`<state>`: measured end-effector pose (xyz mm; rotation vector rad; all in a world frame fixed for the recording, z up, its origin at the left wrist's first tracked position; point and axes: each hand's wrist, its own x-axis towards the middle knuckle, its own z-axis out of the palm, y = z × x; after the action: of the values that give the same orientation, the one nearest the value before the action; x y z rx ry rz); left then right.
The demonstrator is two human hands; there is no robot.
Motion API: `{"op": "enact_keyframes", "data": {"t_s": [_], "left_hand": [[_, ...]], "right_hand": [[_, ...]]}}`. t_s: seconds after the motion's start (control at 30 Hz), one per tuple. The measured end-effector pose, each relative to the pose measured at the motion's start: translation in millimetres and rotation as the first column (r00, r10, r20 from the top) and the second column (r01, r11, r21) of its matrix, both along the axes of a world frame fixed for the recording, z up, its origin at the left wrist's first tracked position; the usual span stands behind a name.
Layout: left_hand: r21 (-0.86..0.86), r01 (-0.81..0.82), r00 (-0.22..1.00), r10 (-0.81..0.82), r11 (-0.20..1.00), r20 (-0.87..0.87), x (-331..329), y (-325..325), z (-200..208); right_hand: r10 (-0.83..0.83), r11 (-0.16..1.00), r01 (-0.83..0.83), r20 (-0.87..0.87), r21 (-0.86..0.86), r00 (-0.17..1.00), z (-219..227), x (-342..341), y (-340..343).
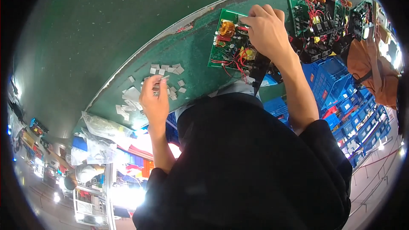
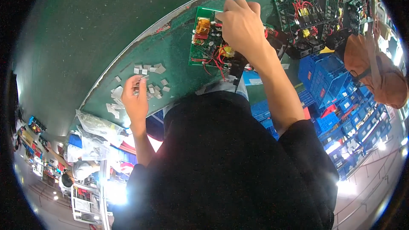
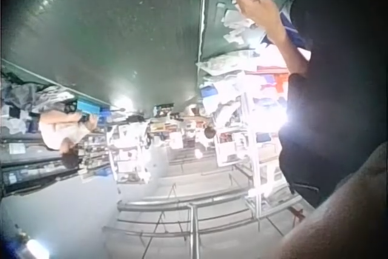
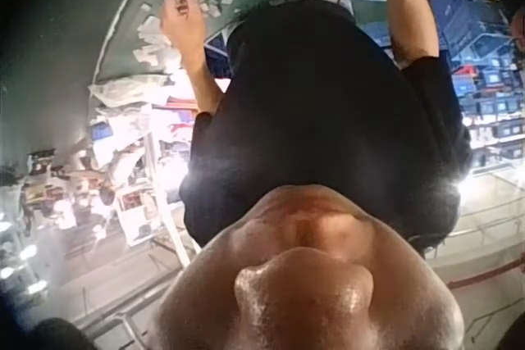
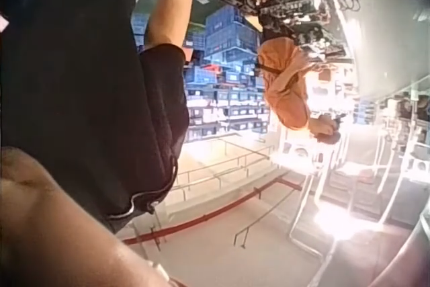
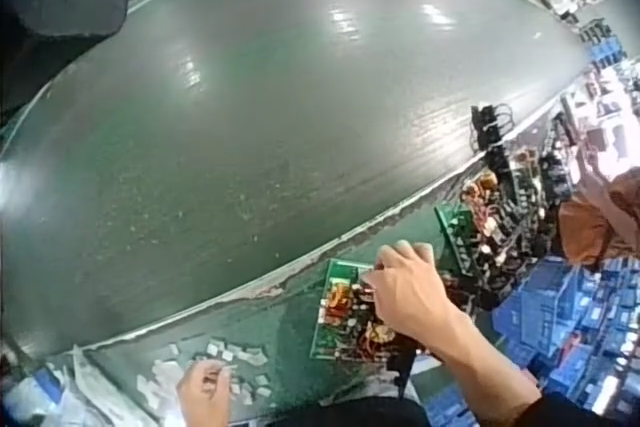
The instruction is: Assembling circuit boards and electronic components on a factory production line.
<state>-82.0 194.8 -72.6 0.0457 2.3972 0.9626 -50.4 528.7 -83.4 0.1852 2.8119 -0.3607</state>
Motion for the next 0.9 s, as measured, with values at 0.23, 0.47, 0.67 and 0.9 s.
{"op": "enact_keyframes", "data": {"t_s": [0.23, 0.47, 0.67, 0.9], "left_hand": [[0.062, -0.033, 0.998, 0.03, 0.998, 0.051, -4, 26, 12], [0.403, -0.029, 0.981, -0.051, 0.915, 0.187, -4, 102, 48], [0.526, -0.043, 0.921, -0.17, 0.849, 0.35, 2, 120, 58], [0.616, -0.223, 0.863, -0.141, 0.756, 0.485, 9, 136, 44]], "right_hand": [[0.002, 0.997, 0.003, -0.056, 0.077, 0.998, 22, -4, 0], [-0.088, 0.79, -0.049, -0.192, -0.612, 0.977, 91, 15, -58], [-0.022, 0.849, -0.074, -0.175, -0.523, 0.984, 100, 39, -46], [0.034, 0.857, -0.134, -0.205, -0.497, 0.978, 80, 46, -29]]}}
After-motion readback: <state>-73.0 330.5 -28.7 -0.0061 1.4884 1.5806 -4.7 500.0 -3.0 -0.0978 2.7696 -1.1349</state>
